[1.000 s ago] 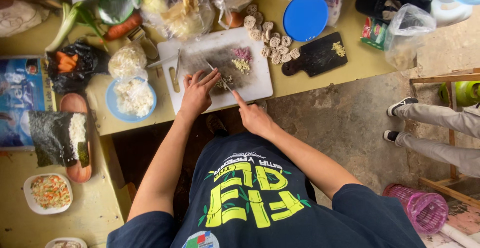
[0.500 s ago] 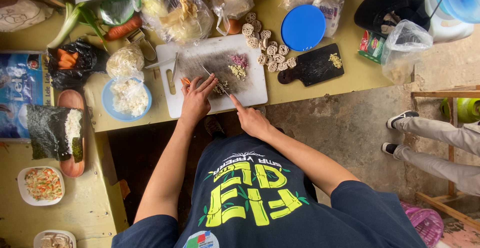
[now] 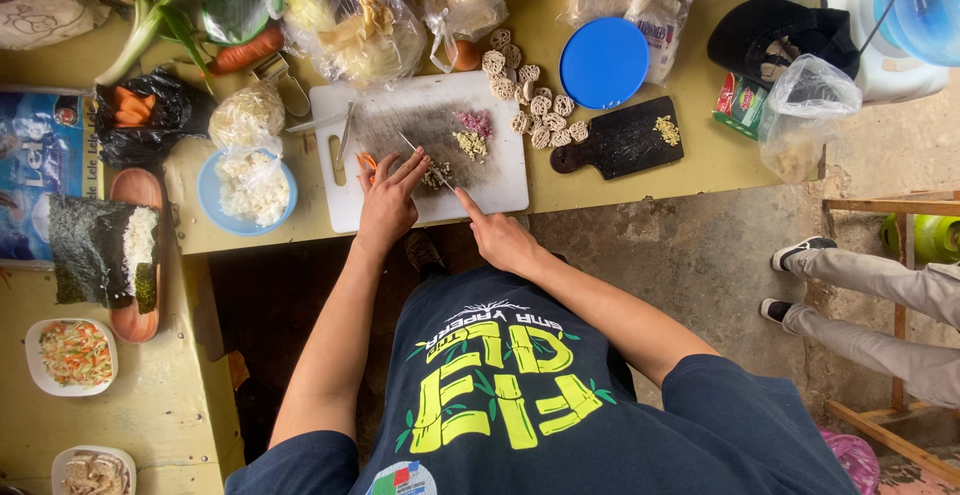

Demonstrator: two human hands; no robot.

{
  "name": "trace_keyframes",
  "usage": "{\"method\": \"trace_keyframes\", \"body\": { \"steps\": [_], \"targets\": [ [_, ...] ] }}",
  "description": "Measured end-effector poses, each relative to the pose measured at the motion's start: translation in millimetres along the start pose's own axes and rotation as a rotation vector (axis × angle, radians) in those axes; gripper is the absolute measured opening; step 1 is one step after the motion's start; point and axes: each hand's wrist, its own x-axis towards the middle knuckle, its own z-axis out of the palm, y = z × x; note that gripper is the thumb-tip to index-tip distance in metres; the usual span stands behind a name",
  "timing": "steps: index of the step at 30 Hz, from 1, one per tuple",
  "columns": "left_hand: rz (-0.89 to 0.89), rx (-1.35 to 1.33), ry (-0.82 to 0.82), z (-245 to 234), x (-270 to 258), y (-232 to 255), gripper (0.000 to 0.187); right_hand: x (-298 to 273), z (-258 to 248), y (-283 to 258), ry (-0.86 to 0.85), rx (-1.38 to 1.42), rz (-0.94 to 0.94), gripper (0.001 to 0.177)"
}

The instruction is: The person chops garlic and other small ingredients on a cutting board using a knife, while other ingredients like carrots and cabbage are laid out around the workspace.

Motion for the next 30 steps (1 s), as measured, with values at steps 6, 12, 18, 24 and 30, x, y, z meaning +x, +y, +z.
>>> {"method": "trace_keyframes", "body": {
  "steps": [6, 12, 18, 24, 30],
  "targets": [
    [0.005, 0.018, 0.001, -1, 1, 0, 0.081, 1, -3, 6, -0.003, 0.003, -0.006, 0.075],
    [-0.024, 0.009, -0.028, 0, -1, 2, 0.081, 0, 2, 9, 0.014, -0.001, -0.026, 0.076],
    [-0.022, 0.02, -0.052, -2, 1, 0, 0.083, 3, 1, 13, -0.011, -0.031, -0.05, 0.076],
    [-0.008, 0.008, -0.044, -4, -1, 0, 0.081, 3, -1, 5, -0.023, -0.047, -0.035, 0.075],
    [-0.023, 0.045, -0.052, -7, 7, 4, 0.077, 7, -30, 19, 0.026, -0.149, -0.078, 0.069]
  ]
}}
